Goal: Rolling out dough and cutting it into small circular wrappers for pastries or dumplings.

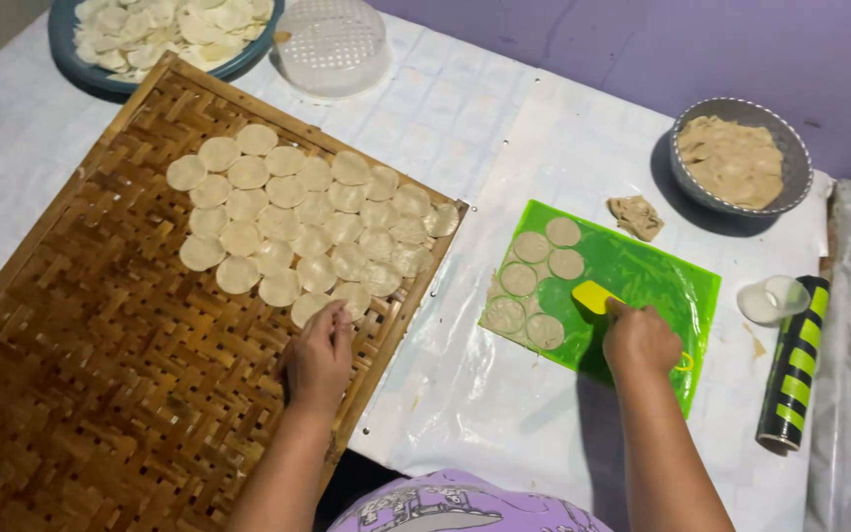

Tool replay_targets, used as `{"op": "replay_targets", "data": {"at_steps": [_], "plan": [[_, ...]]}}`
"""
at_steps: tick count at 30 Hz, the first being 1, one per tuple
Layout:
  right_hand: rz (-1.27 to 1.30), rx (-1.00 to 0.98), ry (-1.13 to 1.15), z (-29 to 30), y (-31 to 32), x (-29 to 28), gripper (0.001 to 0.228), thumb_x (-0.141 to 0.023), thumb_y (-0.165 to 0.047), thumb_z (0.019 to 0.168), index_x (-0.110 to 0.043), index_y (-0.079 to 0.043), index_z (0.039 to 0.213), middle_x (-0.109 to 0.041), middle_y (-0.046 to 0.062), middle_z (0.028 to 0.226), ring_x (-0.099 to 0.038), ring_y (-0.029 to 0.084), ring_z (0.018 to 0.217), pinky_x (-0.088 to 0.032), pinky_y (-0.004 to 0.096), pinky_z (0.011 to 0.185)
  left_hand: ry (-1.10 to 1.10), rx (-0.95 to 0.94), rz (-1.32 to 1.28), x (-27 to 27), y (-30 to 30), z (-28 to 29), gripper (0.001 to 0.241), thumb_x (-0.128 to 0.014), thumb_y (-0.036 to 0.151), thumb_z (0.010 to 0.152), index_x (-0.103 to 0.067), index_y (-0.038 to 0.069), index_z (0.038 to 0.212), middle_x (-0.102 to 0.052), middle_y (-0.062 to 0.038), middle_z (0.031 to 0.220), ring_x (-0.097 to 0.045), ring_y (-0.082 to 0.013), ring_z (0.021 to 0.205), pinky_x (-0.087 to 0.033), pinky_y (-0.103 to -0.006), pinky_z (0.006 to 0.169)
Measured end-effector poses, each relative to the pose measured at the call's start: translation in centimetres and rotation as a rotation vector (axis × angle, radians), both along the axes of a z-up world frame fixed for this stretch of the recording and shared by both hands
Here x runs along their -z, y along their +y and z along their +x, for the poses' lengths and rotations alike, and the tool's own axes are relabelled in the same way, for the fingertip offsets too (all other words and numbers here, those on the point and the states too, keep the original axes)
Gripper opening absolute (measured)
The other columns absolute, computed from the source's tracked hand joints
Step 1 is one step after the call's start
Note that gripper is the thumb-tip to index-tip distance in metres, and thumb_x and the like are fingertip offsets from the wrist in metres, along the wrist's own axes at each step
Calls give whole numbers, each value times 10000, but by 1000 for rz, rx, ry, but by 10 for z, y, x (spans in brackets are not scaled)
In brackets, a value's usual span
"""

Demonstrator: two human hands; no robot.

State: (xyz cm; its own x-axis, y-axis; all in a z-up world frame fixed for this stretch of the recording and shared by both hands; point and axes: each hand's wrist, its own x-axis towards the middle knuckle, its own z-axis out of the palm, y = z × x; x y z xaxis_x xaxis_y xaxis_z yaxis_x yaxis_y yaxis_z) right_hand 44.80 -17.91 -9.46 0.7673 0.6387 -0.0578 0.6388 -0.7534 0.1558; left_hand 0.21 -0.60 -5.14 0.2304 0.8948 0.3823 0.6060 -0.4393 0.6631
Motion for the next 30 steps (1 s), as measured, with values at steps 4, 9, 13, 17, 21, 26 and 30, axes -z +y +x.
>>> {"op": "replay_targets", "data": {"at_steps": [4,9,13,17,21,26,30], "plan": [[9,73,5,-28,19,-27,408,-419,-328,1025,-750,-290,1260,-704,81,1045,-741,316,1040,-553,475,890,54,51,-24,5,-14,10,287,-584,358,1015,-732,182,1188,-731,-45,1021,-738,-285,917,-600,-393,759],[7,38,-29,-11,22,-2,383,-446,-320,1050,-758,-522,1146,-685,50,1046,-710,321,1001,-525,464,872,28,33,-57,5,-14,10,265,-585,347,1020,-740,192,1168,-723,-64,994,-730,-315,887,-593,-426,753],[41,-14,-19,-10,17,3,320,-519,-369,1026,-726,-565,1172,-667,30,1034,-706,316,1013,-542,456,882,43,15,-68,2,-16,13,252,-572,347,1026,-746,214,1151,-722,-41,969,-732,-295,876,-592,-417,754],[264,18,112,-30,20,-36,369,-616,-287,990,-703,-484,1290,-677,84,1039,-702,350,1053,-565,482,923,-15,2,-96,-11,-18,21,264,-540,331,1049,-747,198,1146,-711,-68,929,-718,-333,872,-583,-432,745],[497,-108,111,-39,14,-42,378,-637,-251,988,-719,-436,1307,-668,93,993,-696,370,980,-567,493,878,-576,10,-600,-31,-29,47,309,-489,238,1080,-730,68,1172,-721,-89,804,-645,-147,589,-562,-249,543],[602,-344,240,-93,14,-92,371,-679,-248,957,-734,-404,1290,-663,83,924,-688,359,940,-543,476,846,-863,190,-1136,-5,-28,84,456,-428,329,1092,-626,5,1345,-725,-223,1195,-730,-266,1027,-606,-385,902],[535,-555,289,-139,9,-116,477,-737,-123,828,-769,-401,1214,-642,-32,872,-583,163,685,-489,325,626,-1104,346,-1606,-15,-31,100,649,-312,420,1104,-498,-148,1359,-672,-309,1181,-714,-364,1051,-611,-384,917]]}}
